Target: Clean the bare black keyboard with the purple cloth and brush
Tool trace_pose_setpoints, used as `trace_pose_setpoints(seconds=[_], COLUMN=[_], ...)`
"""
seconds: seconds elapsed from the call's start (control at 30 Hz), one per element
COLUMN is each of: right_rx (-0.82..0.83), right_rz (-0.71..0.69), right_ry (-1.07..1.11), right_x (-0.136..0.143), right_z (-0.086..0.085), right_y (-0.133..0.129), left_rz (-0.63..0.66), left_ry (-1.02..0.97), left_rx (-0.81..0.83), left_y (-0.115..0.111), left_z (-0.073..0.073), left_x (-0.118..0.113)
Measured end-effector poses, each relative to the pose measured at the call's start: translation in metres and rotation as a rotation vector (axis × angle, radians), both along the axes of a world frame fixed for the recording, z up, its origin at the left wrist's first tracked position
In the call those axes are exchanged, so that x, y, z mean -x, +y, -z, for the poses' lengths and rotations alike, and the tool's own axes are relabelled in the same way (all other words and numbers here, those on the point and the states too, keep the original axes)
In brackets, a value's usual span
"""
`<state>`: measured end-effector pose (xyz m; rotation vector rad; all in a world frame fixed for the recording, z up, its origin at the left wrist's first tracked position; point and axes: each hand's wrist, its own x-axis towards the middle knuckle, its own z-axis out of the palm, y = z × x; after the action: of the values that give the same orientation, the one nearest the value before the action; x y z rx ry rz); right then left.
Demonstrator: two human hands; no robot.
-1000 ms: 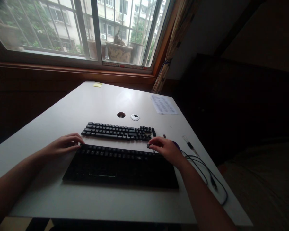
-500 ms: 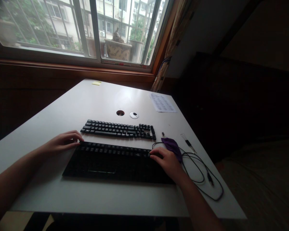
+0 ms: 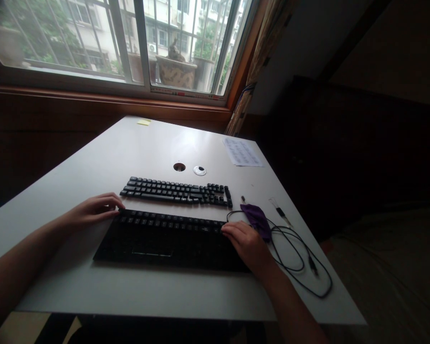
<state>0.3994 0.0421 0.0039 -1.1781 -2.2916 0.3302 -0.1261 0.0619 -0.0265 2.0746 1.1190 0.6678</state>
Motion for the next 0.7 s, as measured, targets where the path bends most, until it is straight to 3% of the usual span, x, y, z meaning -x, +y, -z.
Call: trace_pose_setpoints(seconds=[0.43,0.7], right_rx=[-0.053,-0.246], right_rz=[-0.053,-0.081], right_ry=[-0.06,-0.063], right_x=[-0.001,-0.002], right_z=[0.002,0.016], right_y=[0.001,-0.001], left_rz=[0.0,-0.008], left_ry=[0.009,0.012], left_rx=[-0.021,-0.028], left_y=[0.0,-0.001], left_z=[0.0,-0.002], left_x=[0.0,-0.002])
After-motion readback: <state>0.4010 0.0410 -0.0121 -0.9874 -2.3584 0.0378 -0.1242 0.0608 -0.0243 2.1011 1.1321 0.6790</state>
